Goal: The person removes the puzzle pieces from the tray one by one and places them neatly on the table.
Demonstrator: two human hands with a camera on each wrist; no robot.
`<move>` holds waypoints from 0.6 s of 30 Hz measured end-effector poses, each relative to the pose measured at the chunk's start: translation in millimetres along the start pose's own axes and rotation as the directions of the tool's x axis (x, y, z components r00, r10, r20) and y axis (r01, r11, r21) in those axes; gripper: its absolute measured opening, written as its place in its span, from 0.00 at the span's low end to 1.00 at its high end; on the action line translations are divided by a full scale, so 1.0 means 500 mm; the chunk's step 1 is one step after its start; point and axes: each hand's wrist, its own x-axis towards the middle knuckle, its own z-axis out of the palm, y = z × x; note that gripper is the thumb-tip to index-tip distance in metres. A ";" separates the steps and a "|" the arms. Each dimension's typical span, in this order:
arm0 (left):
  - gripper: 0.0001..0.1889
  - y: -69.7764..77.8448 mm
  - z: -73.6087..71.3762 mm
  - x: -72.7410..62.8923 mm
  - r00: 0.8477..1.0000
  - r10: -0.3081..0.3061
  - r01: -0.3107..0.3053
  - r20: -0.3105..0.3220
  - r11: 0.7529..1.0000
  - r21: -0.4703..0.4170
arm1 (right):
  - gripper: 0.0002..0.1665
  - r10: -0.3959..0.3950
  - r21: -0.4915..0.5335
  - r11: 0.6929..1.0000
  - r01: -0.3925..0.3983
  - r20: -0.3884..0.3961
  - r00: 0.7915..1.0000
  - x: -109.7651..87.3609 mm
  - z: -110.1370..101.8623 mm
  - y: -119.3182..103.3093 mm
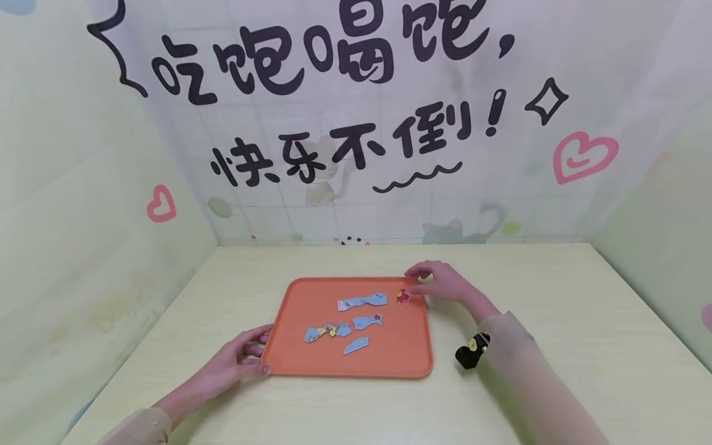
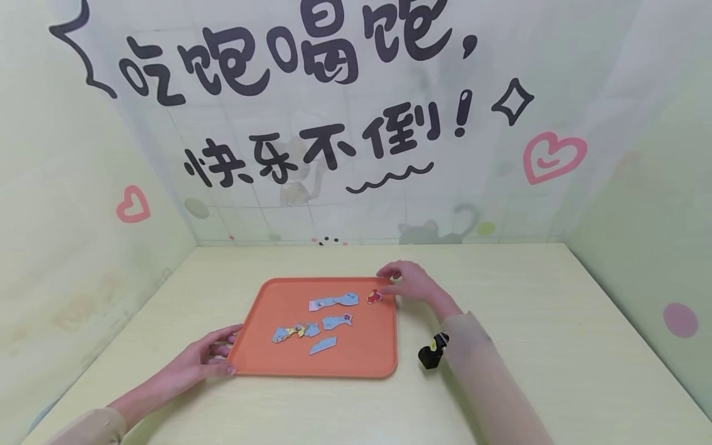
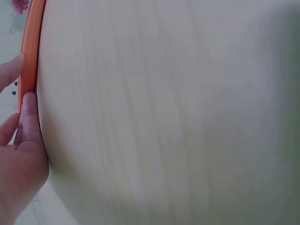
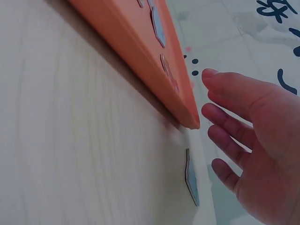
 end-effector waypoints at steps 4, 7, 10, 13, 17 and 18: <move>0.45 -0.001 -0.001 0.001 1.000 -0.007 0.007 -0.001 1.000 -0.006 | 0.22 0.052 0.027 0.998 -0.052 -0.012 0.999 0.004 0.017 -0.009; 0.45 -0.002 -0.001 0.002 1.000 -0.024 0.024 -0.010 1.000 -0.005 | 0.23 0.085 0.040 0.996 -0.084 -0.019 0.996 0.007 0.029 -0.016; 0.45 -0.001 0.000 0.003 1.000 -0.030 0.030 -0.008 1.000 0.001 | 0.24 0.115 0.065 0.991 -0.113 -0.031 0.993 0.005 0.040 -0.022; 0.44 0.001 0.001 0.003 1.000 -0.020 0.020 -0.002 1.000 0.004 | 0.24 0.133 0.088 0.988 -0.128 -0.051 0.990 0.002 0.048 -0.027; 0.44 0.003 0.000 0.003 1.000 -0.018 0.018 -0.002 1.000 0.000 | 0.22 0.141 0.089 0.987 -0.135 -0.070 0.987 0.002 0.056 -0.030; 0.44 0.003 0.000 0.003 1.000 -0.021 0.021 -0.003 1.000 0.003 | 0.22 0.147 0.081 0.987 -0.142 -0.069 0.987 0.003 0.058 -0.030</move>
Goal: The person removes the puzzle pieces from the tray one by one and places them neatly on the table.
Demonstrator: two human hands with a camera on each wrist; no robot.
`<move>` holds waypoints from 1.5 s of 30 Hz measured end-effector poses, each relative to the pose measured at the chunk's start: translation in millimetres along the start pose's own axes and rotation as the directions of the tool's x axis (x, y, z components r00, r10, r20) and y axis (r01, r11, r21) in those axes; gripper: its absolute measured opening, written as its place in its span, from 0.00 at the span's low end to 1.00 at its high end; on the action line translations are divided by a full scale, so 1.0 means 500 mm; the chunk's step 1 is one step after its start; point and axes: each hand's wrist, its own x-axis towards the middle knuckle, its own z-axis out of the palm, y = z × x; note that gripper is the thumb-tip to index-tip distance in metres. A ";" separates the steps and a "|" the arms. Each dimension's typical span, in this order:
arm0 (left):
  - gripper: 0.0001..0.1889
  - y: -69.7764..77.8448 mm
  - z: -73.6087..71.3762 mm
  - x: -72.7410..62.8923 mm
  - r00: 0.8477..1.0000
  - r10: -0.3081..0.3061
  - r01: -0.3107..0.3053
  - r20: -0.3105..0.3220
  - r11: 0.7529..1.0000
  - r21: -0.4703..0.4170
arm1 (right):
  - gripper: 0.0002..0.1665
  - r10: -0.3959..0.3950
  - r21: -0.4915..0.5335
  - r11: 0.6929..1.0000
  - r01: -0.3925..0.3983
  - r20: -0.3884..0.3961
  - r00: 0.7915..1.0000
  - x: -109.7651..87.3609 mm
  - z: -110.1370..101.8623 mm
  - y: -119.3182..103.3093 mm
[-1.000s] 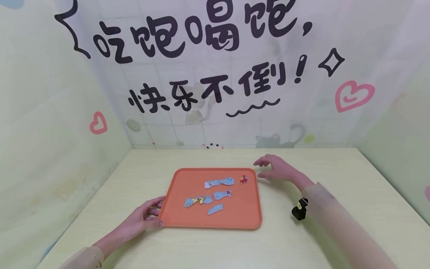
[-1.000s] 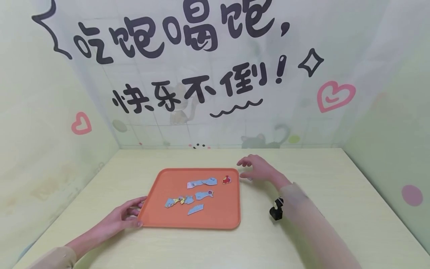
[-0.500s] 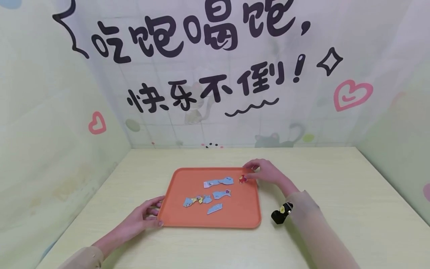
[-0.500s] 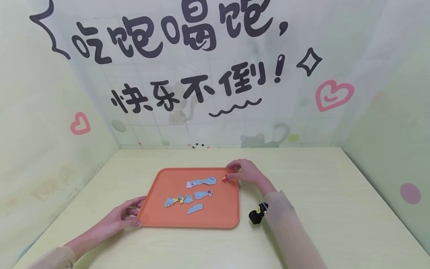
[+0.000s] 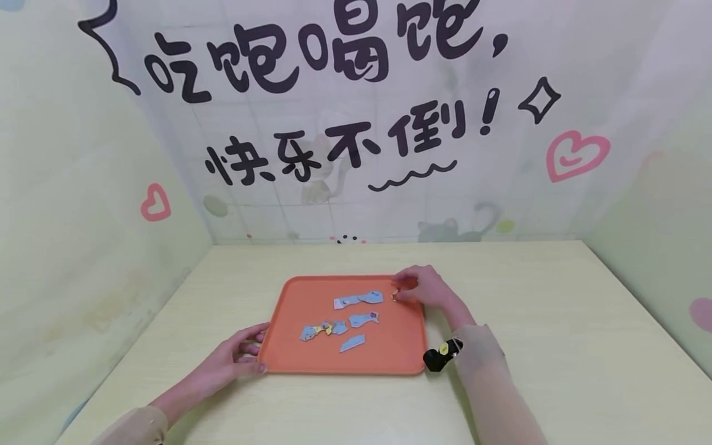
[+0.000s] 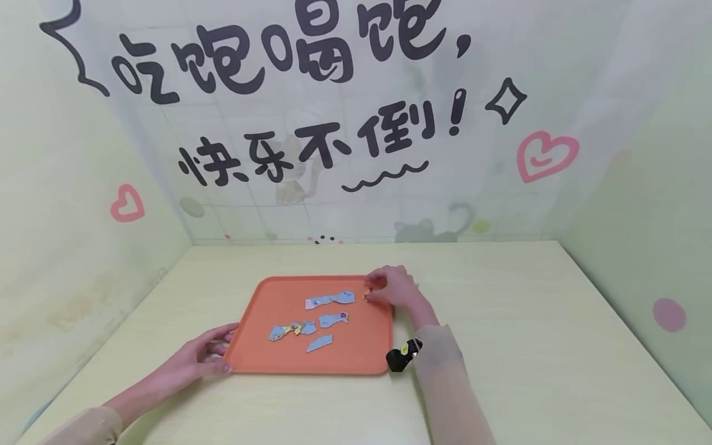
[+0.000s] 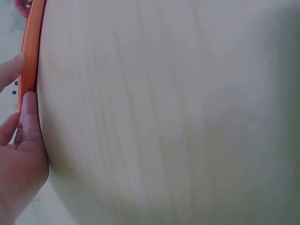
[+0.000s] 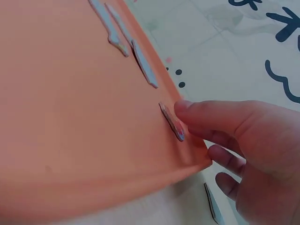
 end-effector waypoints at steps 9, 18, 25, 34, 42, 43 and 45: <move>0.44 0.003 0.000 -0.001 1.000 0.001 -0.001 -0.001 1.000 -0.005 | 0.17 0.043 -0.041 0.998 -0.042 0.010 0.999 -0.002 0.002 -0.006; 0.44 0.001 -0.002 0.000 1.000 -0.013 0.013 -0.006 1.000 -0.001 | 0.16 0.063 -0.116 0.992 -0.058 0.042 0.997 -0.001 0.006 -0.021; 0.44 -0.002 -0.002 -0.001 1.000 -0.017 0.017 0.002 1.000 -0.009 | 0.15 0.097 -0.179 0.980 -0.084 0.066 0.993 0.001 0.003 -0.033; 0.44 -0.007 -0.002 -0.001 1.000 -0.015 0.015 0.003 1.000 -0.008 | 0.12 0.050 -0.290 0.957 -0.028 0.071 0.996 0.004 -0.004 -0.028; 0.45 -0.006 -0.002 -0.001 1.000 -0.018 0.018 0.002 1.000 -0.015 | 0.12 0.012 -0.226 0.974 0.003 0.061 0.998 -0.003 -0.016 -0.010; 0.45 -0.005 -0.002 -0.001 1.000 -0.019 0.019 0.002 1.000 -0.016 | 0.13 0.010 -0.222 0.975 0.003 0.057 0.998 -0.004 -0.019 -0.007; 0.45 -0.003 -0.003 -0.001 1.000 -0.020 0.020 0.003 1.000 -0.017 | 0.14 0.009 -0.227 0.974 0.002 0.048 0.999 -0.007 -0.025 -0.002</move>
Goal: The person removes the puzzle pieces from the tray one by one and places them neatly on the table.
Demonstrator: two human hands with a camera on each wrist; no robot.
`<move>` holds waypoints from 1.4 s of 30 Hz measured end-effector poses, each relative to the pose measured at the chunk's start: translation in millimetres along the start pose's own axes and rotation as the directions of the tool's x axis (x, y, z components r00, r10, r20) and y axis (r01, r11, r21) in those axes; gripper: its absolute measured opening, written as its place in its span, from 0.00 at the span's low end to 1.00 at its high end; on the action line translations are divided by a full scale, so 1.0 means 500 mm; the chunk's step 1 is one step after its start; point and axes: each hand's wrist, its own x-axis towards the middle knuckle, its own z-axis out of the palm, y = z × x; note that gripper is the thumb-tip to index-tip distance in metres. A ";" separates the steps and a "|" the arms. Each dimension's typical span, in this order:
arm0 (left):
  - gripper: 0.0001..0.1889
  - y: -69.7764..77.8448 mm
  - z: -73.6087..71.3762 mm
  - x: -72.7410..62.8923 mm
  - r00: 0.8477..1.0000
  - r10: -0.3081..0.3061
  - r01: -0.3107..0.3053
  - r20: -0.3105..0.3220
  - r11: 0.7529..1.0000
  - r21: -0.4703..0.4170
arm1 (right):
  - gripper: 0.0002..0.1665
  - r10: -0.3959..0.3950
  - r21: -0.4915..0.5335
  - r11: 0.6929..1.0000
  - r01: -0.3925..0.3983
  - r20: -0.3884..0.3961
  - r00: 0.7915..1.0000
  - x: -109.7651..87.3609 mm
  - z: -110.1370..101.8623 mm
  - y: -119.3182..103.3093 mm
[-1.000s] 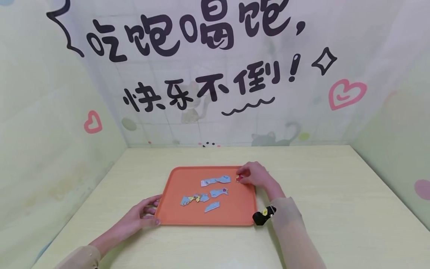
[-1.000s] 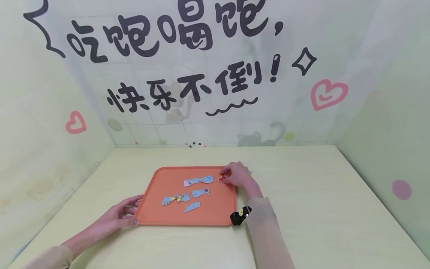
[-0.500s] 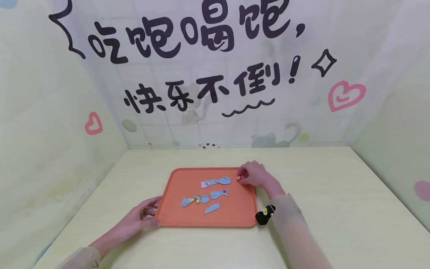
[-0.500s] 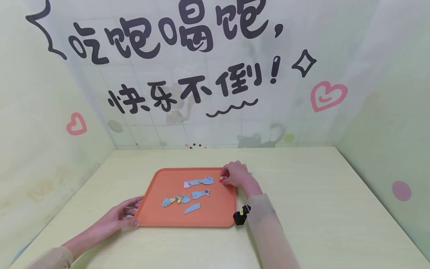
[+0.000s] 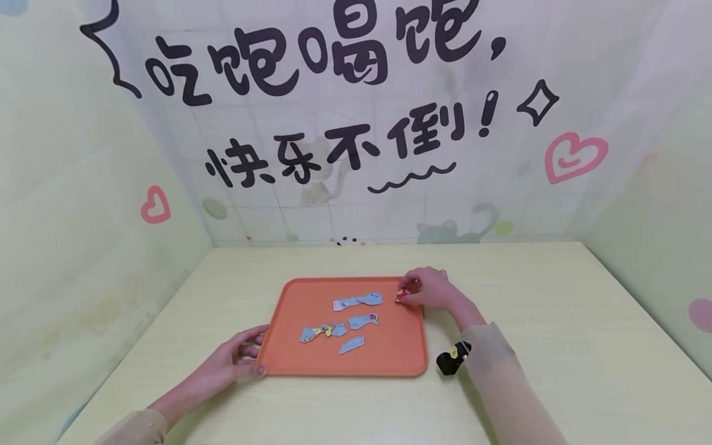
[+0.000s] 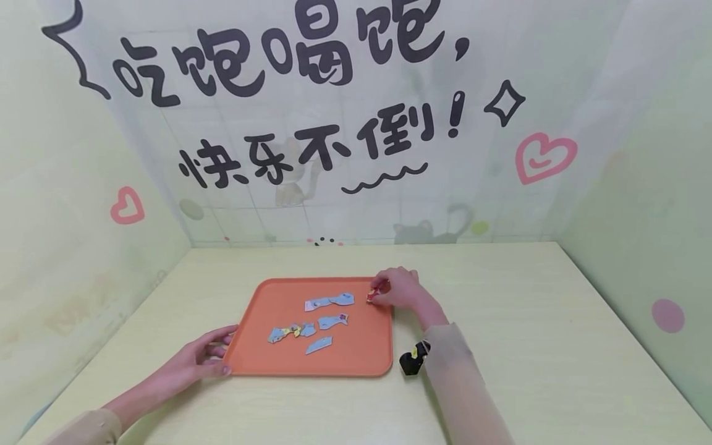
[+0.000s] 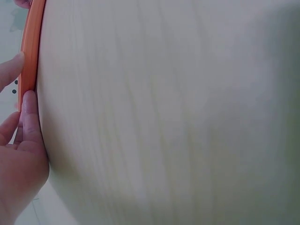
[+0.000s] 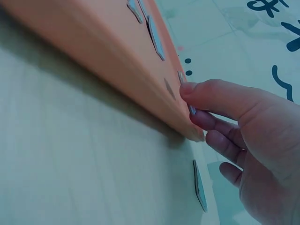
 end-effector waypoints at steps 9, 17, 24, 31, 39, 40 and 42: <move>0.45 0.001 -0.001 0.000 1.000 -0.001 0.001 0.004 1.000 -0.004 | 0.20 -0.051 -0.029 0.998 0.049 -0.078 0.996 -0.015 -0.037 0.032; 0.45 0.002 -0.002 0.000 1.000 -0.007 0.007 0.008 1.000 -0.003 | 0.17 -0.098 -0.059 0.994 0.089 -0.168 0.981 -0.030 -0.062 0.075; 0.45 0.002 -0.002 0.001 1.000 -0.009 0.009 0.011 1.000 0.001 | 0.17 -0.100 -0.095 0.992 0.083 -0.195 0.976 -0.040 -0.085 0.106; 0.46 0.000 -0.002 0.002 1.000 -0.015 0.015 0.012 1.000 0.003 | 0.18 -0.085 -0.127 0.990 0.060 -0.196 0.977 -0.053 -0.106 0.139; 0.46 0.002 -0.003 0.003 1.000 -0.009 0.009 0.018 1.000 0.003 | 0.19 -0.060 -0.138 0.990 0.036 -0.172 0.983 -0.069 -0.114 0.159; 0.46 0.001 -0.004 0.002 1.000 -0.006 0.006 0.022 1.000 0.001 | 0.19 -0.056 -0.140 0.990 0.032 -0.166 0.984 -0.071 -0.114 0.162; 0.46 0.001 -0.004 0.002 1.000 0.002 -0.002 0.028 1.000 -0.001 | 0.19 -0.052 -0.146 0.989 0.028 -0.161 0.986 -0.073 -0.113 0.166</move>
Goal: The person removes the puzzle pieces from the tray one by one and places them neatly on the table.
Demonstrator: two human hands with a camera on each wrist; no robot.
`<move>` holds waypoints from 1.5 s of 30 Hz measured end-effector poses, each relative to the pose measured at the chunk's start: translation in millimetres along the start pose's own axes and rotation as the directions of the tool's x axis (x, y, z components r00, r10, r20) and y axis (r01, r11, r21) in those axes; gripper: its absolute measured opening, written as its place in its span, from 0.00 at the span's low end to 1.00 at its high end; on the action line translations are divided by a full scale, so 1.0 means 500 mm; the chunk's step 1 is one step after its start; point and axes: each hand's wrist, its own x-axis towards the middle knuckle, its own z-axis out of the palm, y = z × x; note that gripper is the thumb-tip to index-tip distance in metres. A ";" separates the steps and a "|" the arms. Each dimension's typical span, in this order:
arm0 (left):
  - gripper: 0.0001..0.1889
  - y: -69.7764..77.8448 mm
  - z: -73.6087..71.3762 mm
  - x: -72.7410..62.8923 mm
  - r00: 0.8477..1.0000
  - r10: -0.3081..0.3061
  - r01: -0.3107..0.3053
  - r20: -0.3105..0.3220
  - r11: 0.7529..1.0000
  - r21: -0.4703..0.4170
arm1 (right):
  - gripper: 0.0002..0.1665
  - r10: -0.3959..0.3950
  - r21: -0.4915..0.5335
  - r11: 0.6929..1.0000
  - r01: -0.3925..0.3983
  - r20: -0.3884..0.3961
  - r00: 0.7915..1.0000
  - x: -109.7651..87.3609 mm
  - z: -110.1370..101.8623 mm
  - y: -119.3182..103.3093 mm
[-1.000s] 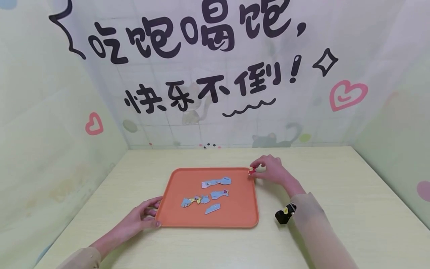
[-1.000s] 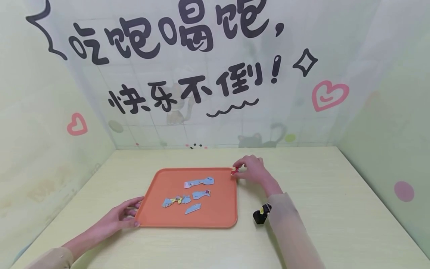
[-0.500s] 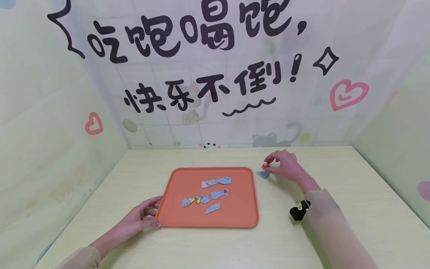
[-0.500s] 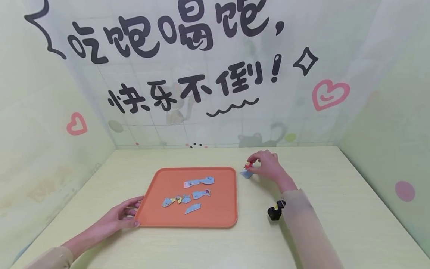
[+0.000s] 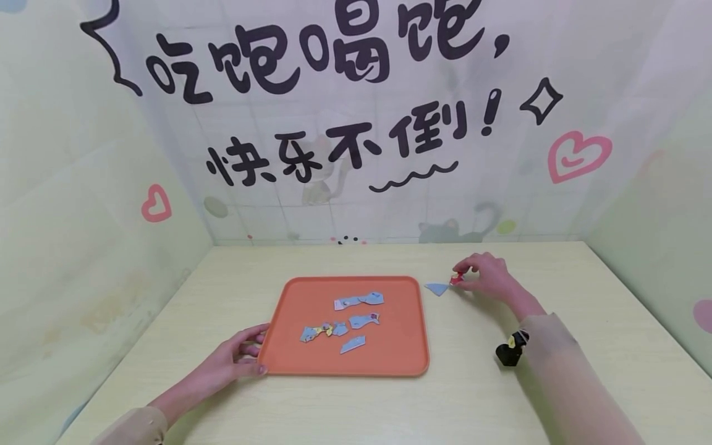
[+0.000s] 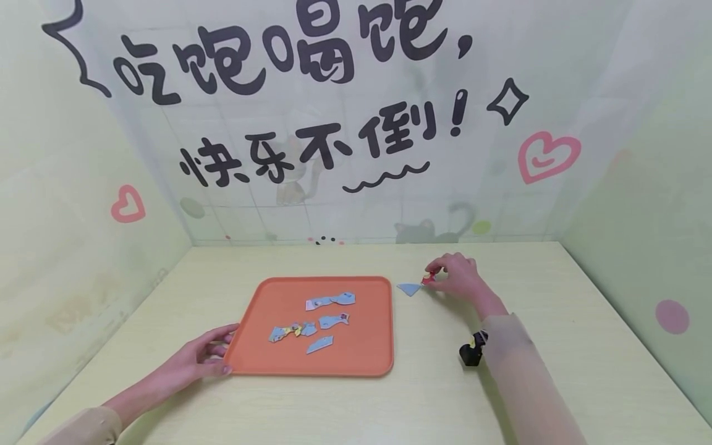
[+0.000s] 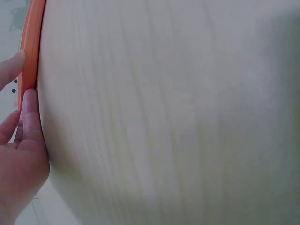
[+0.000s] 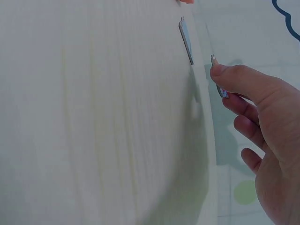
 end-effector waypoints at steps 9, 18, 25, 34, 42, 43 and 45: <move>0.45 0.001 0.000 -0.001 1.000 -0.003 0.003 -0.006 1.000 -0.010 | 0.17 0.022 -0.017 1.000 -0.022 0.035 0.999 -0.004 -0.002 0.016; 0.45 0.001 -0.001 -0.005 1.000 -0.013 0.012 -0.011 1.000 -0.019 | 0.18 0.005 0.106 0.994 -0.017 0.108 0.994 -0.002 0.003 0.033; 0.44 -0.002 -0.001 -0.003 1.000 -0.001 0.001 -0.014 1.000 -0.017 | 0.18 -0.018 0.131 0.991 -0.001 0.141 0.990 -0.009 0.002 0.033; 0.44 -0.006 0.002 -0.003 1.000 0.010 -0.010 -0.015 1.000 -0.014 | 0.20 0.021 0.110 0.993 -0.037 0.149 0.989 -0.022 -0.005 0.038; 0.44 -0.004 0.002 -0.003 1.000 0.012 -0.013 -0.009 1.000 -0.018 | 0.23 -0.016 0.138 0.990 -0.006 0.163 0.987 -0.037 -0.019 0.050; 0.44 -0.004 0.002 -0.003 1.000 0.011 -0.011 -0.008 1.000 -0.016 | 0.23 -0.028 0.142 0.990 0.004 0.168 0.985 -0.039 -0.021 0.051; 0.44 -0.003 0.002 -0.004 1.000 0.007 -0.007 -0.007 1.000 -0.013 | 0.21 -0.057 0.157 0.987 0.030 0.174 0.983 -0.043 -0.024 0.053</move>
